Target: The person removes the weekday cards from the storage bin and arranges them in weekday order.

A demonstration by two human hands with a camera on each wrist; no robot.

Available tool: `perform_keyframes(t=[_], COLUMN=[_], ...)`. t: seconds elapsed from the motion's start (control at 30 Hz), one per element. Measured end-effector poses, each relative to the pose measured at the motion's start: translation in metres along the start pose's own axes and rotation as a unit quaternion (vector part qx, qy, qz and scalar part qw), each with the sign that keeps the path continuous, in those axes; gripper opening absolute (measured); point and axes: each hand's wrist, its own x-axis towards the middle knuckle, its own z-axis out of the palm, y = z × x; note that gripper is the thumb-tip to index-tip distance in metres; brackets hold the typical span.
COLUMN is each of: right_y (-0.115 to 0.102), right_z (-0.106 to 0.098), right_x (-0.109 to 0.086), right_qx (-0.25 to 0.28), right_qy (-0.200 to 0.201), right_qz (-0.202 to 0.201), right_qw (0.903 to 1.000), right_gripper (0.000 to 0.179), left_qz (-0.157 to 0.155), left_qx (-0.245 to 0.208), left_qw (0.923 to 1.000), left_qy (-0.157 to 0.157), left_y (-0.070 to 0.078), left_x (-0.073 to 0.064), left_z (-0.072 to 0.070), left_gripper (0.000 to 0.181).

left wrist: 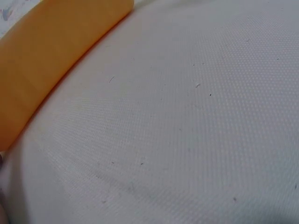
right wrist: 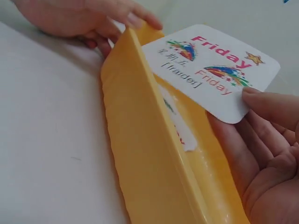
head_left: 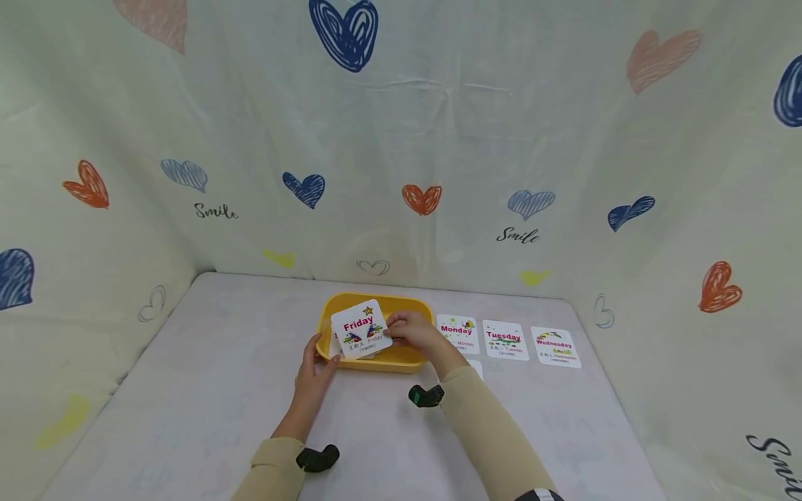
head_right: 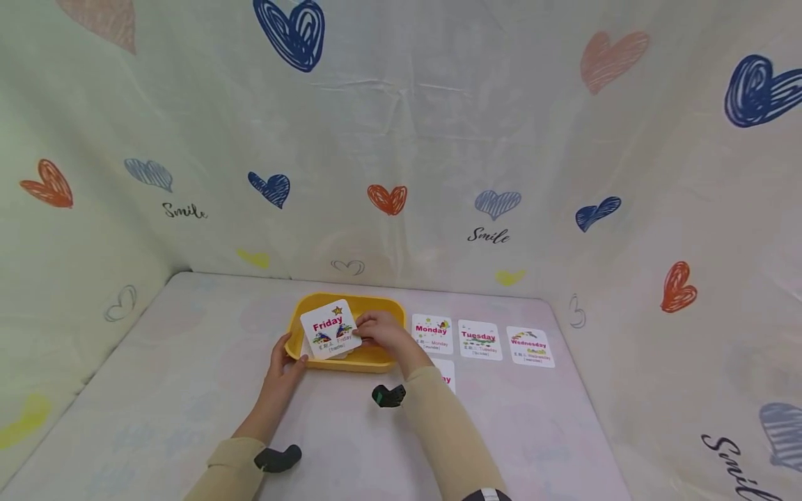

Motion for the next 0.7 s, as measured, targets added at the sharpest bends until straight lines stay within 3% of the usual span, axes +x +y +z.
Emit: perform_keyframes(t=[0.33,0.7], right_y=[0.004,0.011], right_z=[-0.006,-0.016], right_x=[-0.023,-0.039], right_qx=[0.086,0.116], right_qy=[0.078,0.130], right_qz=[-0.040,-0.045], right_qw=[0.9924,0.9836], right_gripper=[0.020,0.032], left_qz=[0.006,0.013], left_qx=[0.004,-0.001], left_qw=[1.0000,0.9999], left_qy=[-0.005,-0.002], left_y=[0.000,-0.001], left_x=[-0.001,0.000], left_z=[-0.001,-0.001], left_gripper=[0.071,0.069])
